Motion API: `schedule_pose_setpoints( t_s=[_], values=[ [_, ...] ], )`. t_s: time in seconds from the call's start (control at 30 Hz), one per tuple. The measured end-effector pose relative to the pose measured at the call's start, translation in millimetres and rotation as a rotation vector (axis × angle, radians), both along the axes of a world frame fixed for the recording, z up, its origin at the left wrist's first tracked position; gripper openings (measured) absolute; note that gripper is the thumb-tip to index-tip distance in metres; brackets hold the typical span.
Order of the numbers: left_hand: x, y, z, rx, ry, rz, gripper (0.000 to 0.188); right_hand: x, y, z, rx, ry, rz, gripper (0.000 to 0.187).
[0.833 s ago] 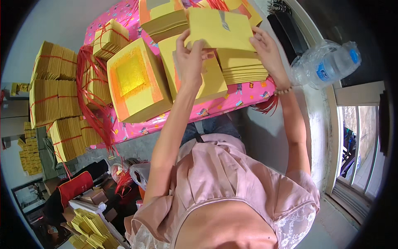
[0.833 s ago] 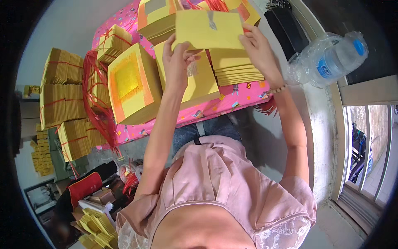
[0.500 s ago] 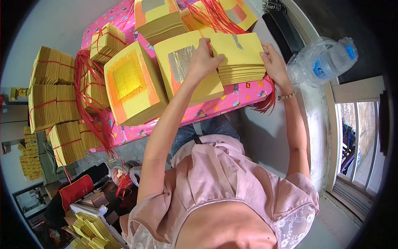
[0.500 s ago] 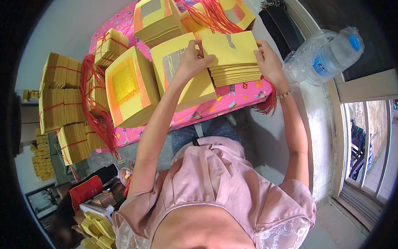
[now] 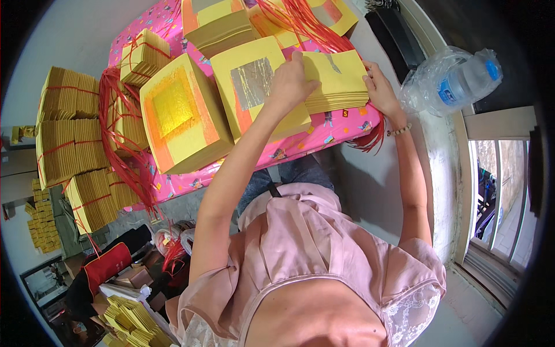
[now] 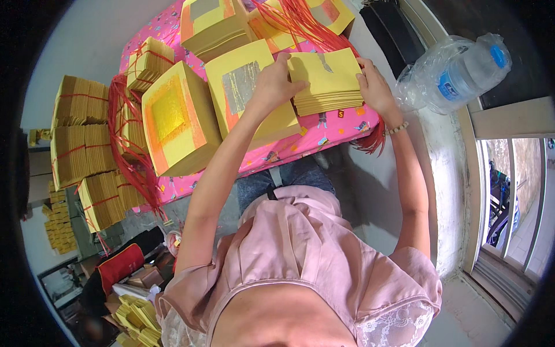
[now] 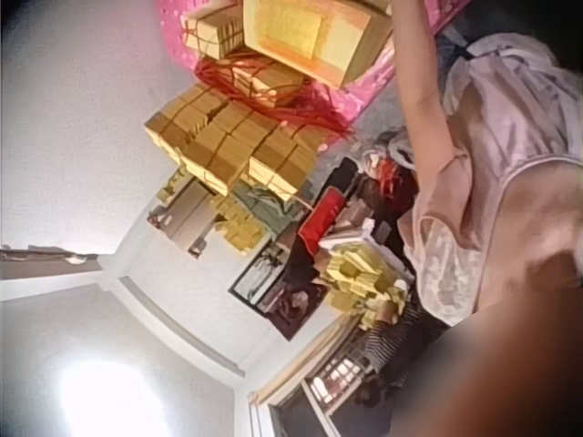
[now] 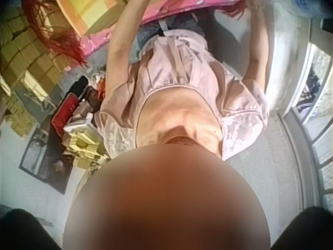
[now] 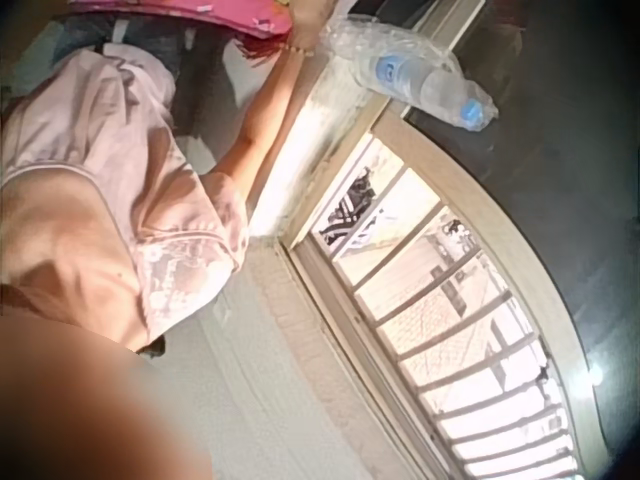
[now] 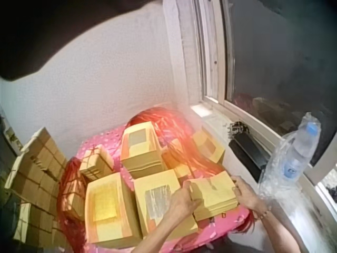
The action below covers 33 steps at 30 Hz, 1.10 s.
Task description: The recorder is preparing bundles of joss paper by layering and stacking them.
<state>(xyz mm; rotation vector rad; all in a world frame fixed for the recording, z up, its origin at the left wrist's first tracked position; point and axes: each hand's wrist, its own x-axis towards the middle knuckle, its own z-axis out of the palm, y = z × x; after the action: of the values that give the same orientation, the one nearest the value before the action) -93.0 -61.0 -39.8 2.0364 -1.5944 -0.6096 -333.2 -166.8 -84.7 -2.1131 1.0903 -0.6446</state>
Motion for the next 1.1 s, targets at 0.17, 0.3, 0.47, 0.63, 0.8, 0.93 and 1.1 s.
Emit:
schedule_pose_setpoints(
  t_s=[0.17,0.3,0.47,0.63,0.8,0.93,1.1],
  values=[
    [-9,3,-11,-0.334,-0.219,-0.117,0.054,-4,1,-9,-0.197,0.035,0.014,0.037],
    [-3,-4,-13,-0.133,-0.226,-0.291,0.035,1,12,11,-0.173,0.138,-0.029,0.037],
    [-1,-4,-20,-0.171,-0.359,-0.345,0.024,15,25,24,-0.536,0.213,-0.109,0.035],
    [-2,-3,-20,-0.173,-0.37,-0.36,0.023,43,34,18,-0.815,0.395,-0.026,0.048],
    [-3,-4,-24,-0.161,-0.421,-0.372,0.023,39,33,-26,-0.628,0.469,0.027,0.057],
    [-2,-8,-27,-0.149,-0.435,-0.382,0.025,39,33,-36,-0.587,0.398,0.021,0.057],
    [-5,-8,-25,-0.123,-0.449,-0.384,0.027,37,34,-36,-0.548,0.381,0.021,0.057]
  ],
)
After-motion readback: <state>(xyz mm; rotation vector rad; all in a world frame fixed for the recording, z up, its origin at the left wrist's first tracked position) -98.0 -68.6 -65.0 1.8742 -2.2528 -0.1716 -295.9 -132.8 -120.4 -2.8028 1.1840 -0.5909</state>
